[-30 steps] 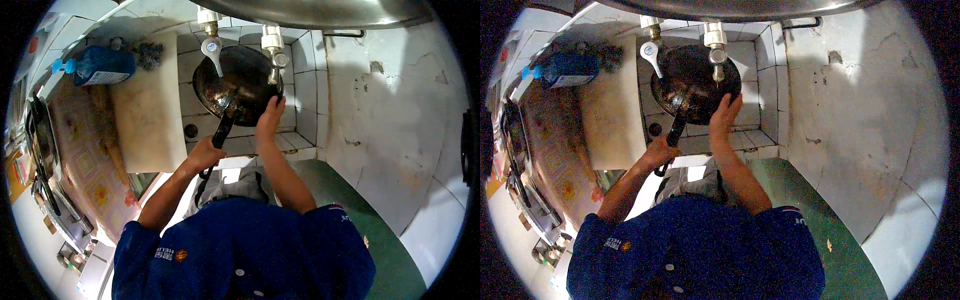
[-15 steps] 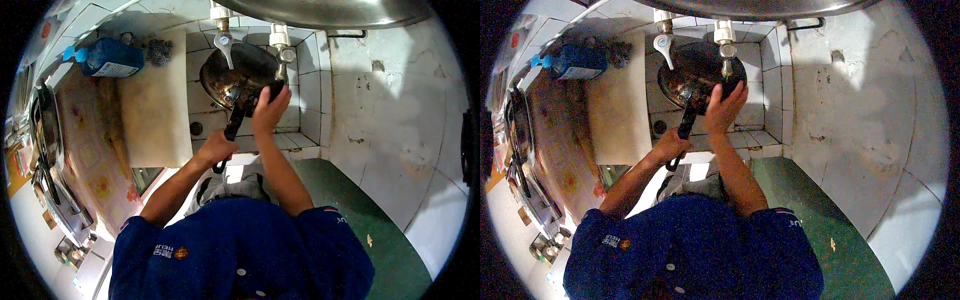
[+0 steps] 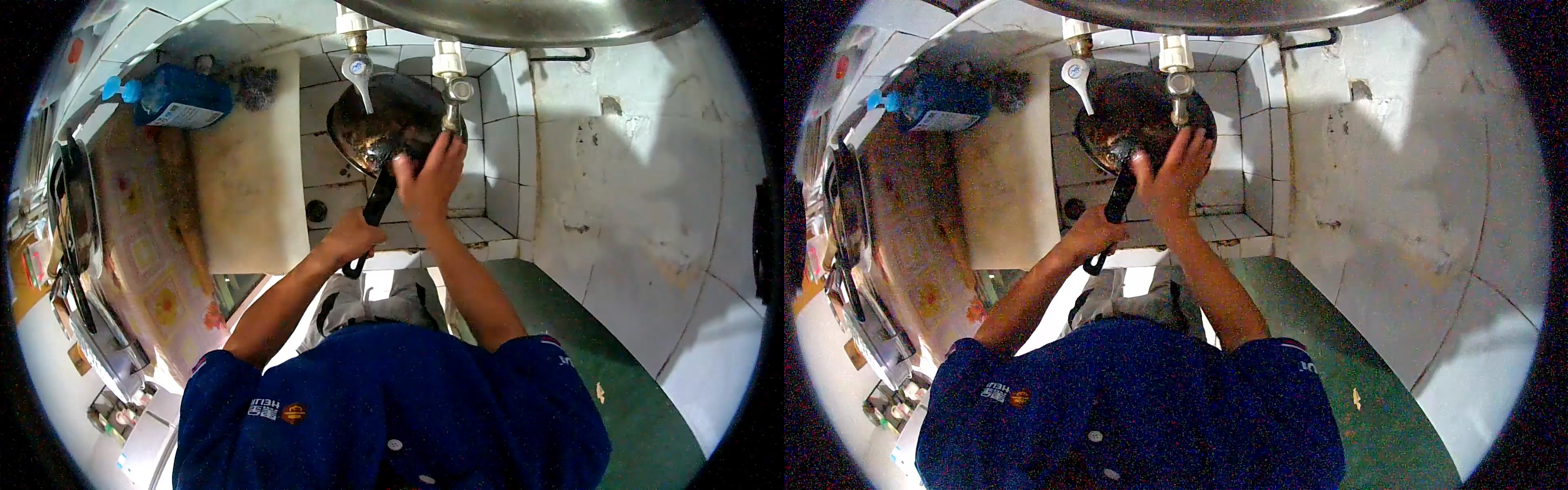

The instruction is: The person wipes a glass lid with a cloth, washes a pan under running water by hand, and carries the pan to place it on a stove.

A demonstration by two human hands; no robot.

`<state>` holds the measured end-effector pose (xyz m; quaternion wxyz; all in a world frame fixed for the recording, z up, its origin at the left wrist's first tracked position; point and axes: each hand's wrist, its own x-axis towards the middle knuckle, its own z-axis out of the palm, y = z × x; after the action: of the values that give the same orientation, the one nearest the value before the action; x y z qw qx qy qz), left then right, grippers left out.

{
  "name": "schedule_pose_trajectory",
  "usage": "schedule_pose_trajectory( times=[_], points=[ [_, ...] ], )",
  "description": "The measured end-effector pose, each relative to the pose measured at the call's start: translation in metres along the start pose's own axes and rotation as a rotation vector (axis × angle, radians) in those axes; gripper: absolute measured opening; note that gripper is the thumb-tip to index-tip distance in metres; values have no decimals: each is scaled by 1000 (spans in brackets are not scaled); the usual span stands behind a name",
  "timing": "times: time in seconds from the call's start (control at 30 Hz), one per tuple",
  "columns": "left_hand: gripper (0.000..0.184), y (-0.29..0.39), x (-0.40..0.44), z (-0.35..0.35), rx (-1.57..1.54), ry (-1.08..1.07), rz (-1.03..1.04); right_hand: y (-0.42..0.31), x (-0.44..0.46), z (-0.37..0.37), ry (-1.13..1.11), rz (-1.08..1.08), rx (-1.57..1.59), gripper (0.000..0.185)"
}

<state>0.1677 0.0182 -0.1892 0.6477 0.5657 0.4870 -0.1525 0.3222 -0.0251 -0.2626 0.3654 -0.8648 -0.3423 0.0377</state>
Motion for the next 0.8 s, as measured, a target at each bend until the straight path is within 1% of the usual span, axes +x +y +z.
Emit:
schedule_pose_trajectory(
  times=[0.07, 0.13, 0.2, 0.27, 0.33, 0.37, 0.4, 0.47, 0.5, 0.53, 0.6, 0.63, 0.67, 0.73, 0.8],
  points=[
    [21, -2, -1, -1, -14, -20, -5, -19, -12, -19, -107, -226, -181, 89],
    [18, 12, -4, 0, 1, -20, -67, -11, 15, -22, -129, -241, -180, 92],
    [17, 11, -5, 1, -25, -13, -62, -7, 42, -31, -395, -235, -41, 89],
    [17, 10, -7, -2, -32, -16, -51, -10, 28, -22, -333, -236, -35, 91],
    [17, 4, -10, -7, 78, 19, -37, -21, 3, -24, -185, -251, -237, 87],
    [17, 1, -9, -9, 122, 10, -79, -12, 1, -19, -155, -283, -230, 86],
    [17, 3, -8, -11, 127, 9, -78, -13, 7, -21, -152, -281, -230, 86],
    [16, 6, -13, -14, 86, -28, -72, -23, 21, -29, -227, -398, -145, 81],
    [16, 4, -12, -16, 90, -26, -71, -27, 27, -31, -245, -464, -124, 75],
    [16, 1, -11, -16, 98, -29, -50, -30, 32, -32, -243, -462, -123, 75],
    [16, -2, -14, -15, 109, -31, -30, -36, 40, -33, -308, -652, -115, 65],
    [15, -3, -17, -15, 121, 7, -28, -40, 45, -33, -338, -674, -99, 58],
    [15, -3, -19, -15, 132, 46, -25, -44, 50, -33, -337, -671, -97, 58],
    [15, 2, -25, -19, 185, 53, -25, -51, 64, -29, -461, -796, -62, 55],
    [16, 5, -29, -23, 237, 57, -24, -55, 77, -21, -490, -833, -97, 54]
  ],
)
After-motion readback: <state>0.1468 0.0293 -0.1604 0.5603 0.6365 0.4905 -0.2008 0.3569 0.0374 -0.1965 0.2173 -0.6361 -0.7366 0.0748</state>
